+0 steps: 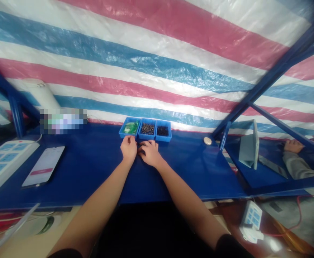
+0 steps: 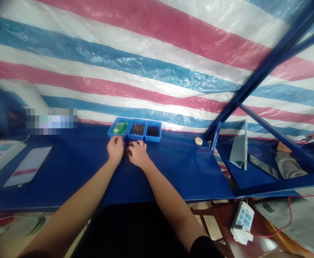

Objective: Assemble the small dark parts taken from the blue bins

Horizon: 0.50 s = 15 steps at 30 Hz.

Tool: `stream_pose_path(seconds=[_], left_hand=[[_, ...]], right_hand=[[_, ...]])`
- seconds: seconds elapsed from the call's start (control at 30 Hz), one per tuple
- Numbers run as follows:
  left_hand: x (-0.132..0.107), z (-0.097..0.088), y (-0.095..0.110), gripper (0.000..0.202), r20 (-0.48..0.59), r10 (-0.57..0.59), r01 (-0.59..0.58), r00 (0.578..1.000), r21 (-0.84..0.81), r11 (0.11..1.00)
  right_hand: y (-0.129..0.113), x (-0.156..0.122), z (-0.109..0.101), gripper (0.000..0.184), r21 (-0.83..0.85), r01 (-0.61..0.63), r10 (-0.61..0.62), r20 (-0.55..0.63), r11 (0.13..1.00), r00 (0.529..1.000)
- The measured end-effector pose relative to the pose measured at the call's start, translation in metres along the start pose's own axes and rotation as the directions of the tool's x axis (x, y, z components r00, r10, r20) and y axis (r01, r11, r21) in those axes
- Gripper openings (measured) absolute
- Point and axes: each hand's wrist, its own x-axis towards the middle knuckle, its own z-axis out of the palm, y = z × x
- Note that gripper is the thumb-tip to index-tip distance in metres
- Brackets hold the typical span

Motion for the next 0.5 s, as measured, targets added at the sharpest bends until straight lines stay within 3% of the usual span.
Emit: stream_pose_path(seconds=[0.3, 0.4, 0.5], left_hand=[[0.000, -0.001, 0.001, 0.023, 0.017, 0.029, -0.030, 0.999, 0.030, 0.999], [0.000, -0.002, 0.002, 0.024, 0.027, 0.052, -0.053, 0.998, 0.050, 0.997], [-0.005, -0.003, 0.006, 0.022, 0.074, 0.153, -0.161, 0.985, 0.113, 0.981]], right_hand=[[-0.002, 0.000, -0.001, 0.018, 0.100, 0.051, -0.051, -0.007, 0.994, 0.999], [0.004, 0.001, -0.004, 0.020, 0.138, 0.027, -0.013, -0.102, 0.990, 0.995], [0.015, 0.002, -0.009, 0.027, 0.188, -0.036, 0.078, -0.224, 0.982, 0.971]])
